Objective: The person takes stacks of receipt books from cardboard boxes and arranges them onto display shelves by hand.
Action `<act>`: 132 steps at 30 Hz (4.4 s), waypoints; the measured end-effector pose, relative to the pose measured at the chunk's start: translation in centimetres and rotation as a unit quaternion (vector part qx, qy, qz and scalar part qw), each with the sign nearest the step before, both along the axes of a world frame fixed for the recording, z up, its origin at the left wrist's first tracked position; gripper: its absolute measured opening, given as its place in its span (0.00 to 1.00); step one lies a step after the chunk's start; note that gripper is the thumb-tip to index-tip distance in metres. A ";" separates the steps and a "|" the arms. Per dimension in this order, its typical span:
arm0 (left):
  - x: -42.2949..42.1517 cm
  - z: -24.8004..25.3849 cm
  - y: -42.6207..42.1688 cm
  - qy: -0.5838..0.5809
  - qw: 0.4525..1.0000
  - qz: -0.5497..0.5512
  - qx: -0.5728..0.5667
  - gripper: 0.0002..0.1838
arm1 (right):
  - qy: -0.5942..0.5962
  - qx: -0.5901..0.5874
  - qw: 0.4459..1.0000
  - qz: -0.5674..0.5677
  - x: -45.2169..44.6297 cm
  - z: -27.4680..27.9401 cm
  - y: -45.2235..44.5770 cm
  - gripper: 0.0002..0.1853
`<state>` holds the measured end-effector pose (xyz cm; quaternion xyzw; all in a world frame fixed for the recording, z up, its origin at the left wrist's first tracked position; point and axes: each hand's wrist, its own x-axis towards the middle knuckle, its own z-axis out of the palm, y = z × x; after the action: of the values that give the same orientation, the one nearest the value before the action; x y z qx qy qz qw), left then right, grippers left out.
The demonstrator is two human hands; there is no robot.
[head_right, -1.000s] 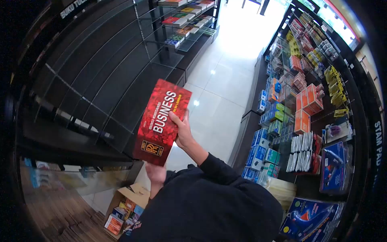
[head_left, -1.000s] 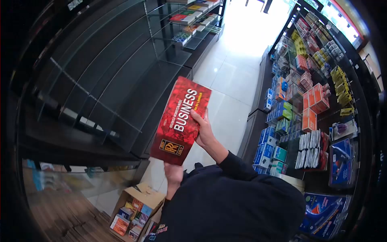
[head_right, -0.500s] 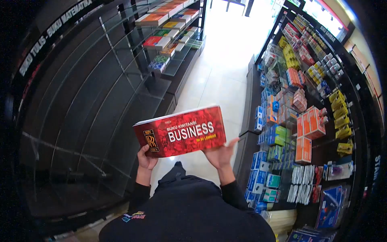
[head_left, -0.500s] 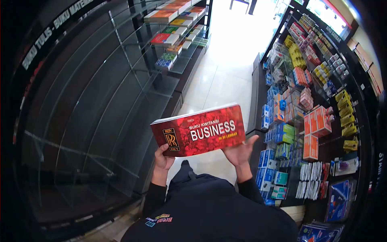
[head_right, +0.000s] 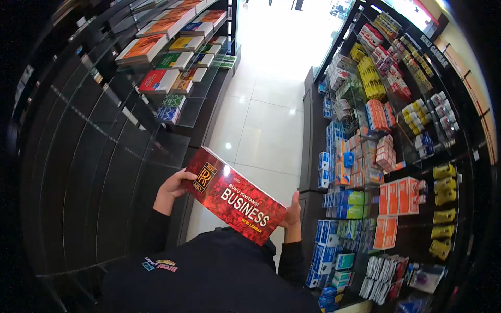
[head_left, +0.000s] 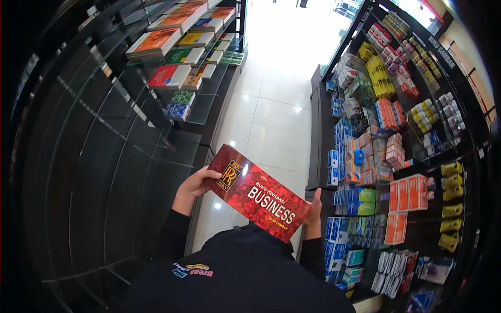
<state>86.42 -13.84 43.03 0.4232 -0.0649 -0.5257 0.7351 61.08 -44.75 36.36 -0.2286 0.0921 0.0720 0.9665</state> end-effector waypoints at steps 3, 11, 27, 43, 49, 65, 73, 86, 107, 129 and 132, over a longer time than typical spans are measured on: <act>6.4 0.7 -6.9 -0.052 0.998 -0.033 0.028 0.26 | -0.076 -0.057 0.975 0.199 7.1 1.6 -9.6 0.56; 20.1 1.8 -17.9 -0.094 0.993 -0.018 0.064 0.25 | -0.009 -0.296 0.866 0.403 28.5 8.8 -20.0 0.41; 50.3 -3.9 -32.4 -0.063 0.937 0.341 0.035 0.28 | -0.010 -0.311 0.872 0.379 67.9 8.1 -30.7 0.37; 63.6 -6.0 -53.8 0.003 0.686 0.601 -0.411 0.54 | 0.044 -0.198 0.790 0.579 92.7 1.1 -39.9 0.25; 62.7 -9.0 -58.8 0.030 0.600 0.691 -0.403 0.51 | 0.031 -0.157 0.716 0.679 94.6 1.1 -44.4 0.29; 63.2 -14.9 -64.6 0.031 0.486 0.766 -0.420 0.52 | 0.015 -0.208 0.639 0.741 99.0 -1.8 -47.5 0.30; 68.9 -24.6 -70.2 -0.018 0.435 0.786 -0.439 0.48 | 0.043 -0.275 0.538 0.796 106.4 -13.8 -50.9 0.23; 71.3 -53.2 -68.9 0.057 0.434 0.807 -0.397 0.50 | -0.113 -0.321 0.652 0.678 107.2 -42.3 -51.5 0.33; 70.0 -65.6 -68.6 -0.124 0.512 0.765 -0.370 0.49 | -0.370 -0.354 0.690 0.511 108.5 -57.5 -50.2 0.37; 70.1 -66.2 -66.2 -0.127 0.477 0.772 -0.400 0.49 | -0.164 -0.257 0.697 0.648 111.6 -53.9 -48.3 0.15; 70.3 -66.2 -65.9 -0.133 0.471 0.773 -0.403 0.49 | -0.272 -0.295 0.666 0.629 111.2 -54.4 -47.8 0.14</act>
<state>156.76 -79.74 -23.17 0.0236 -0.0126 0.4029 0.9148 172.31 -92.57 -18.02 -0.5146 -0.3240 0.5662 0.5565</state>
